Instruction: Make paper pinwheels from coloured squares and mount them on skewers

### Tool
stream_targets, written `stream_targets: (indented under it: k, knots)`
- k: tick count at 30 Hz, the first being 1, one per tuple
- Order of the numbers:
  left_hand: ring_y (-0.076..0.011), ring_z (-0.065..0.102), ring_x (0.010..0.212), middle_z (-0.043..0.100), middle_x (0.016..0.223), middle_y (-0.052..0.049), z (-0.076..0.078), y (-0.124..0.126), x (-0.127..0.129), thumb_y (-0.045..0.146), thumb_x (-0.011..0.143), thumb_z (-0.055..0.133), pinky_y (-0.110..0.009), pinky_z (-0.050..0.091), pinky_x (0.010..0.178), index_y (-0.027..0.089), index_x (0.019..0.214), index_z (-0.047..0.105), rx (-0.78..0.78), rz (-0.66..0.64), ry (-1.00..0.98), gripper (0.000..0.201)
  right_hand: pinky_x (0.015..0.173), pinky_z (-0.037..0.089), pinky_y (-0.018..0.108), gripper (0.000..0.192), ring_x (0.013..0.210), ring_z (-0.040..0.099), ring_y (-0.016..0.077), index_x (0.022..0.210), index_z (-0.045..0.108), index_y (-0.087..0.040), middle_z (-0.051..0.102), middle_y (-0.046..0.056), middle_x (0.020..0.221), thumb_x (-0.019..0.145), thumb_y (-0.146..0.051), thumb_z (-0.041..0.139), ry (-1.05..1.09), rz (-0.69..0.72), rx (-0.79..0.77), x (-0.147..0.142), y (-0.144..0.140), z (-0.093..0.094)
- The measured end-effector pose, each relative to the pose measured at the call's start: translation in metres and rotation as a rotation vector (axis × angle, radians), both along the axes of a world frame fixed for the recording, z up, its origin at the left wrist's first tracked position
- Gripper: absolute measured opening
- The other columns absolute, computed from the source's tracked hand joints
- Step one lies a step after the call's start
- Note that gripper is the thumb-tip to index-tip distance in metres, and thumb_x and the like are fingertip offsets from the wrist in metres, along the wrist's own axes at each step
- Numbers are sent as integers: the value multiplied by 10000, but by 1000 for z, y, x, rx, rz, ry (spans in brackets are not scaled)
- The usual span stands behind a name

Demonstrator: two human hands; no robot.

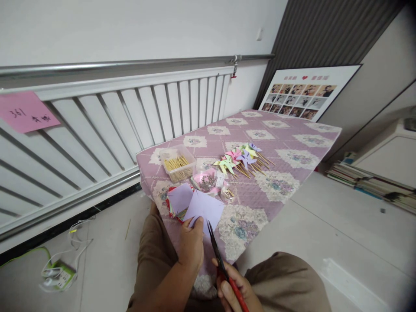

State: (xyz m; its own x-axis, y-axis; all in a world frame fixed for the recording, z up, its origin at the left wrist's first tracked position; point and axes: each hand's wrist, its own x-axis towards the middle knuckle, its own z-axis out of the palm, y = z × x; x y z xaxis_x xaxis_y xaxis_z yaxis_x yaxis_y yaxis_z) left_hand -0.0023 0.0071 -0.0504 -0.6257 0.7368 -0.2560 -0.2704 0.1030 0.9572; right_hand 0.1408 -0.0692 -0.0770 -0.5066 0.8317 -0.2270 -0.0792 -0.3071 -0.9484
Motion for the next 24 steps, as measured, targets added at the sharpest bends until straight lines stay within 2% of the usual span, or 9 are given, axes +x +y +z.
stream_targets:
  k: [11,17,24]
  knots:
    - [-85,375,401,475,480,81,2,1,-1,392,699,668,-232,282,441,168,828,589,-36,-33,-70,271,375,289,175,741,374,315,50,1274,519,-182,385,-85,535,750,-706,544,-92,-35,17,-2,1,-1]
    - [-90,429,419,548,537,56,4,1,0,359,696,676,-230,305,454,167,856,594,-13,-33,-99,263,368,274,174,743,377,299,45,1272,524,-189,380,-83,549,730,-696,576,-127,-38,-13,-2,2,6]
    - [-97,481,459,590,575,38,2,4,1,320,680,695,-220,337,479,167,849,602,16,-4,-141,247,371,281,165,694,387,284,38,1261,532,-209,383,-80,558,748,-674,575,-156,-50,-16,-2,2,5]
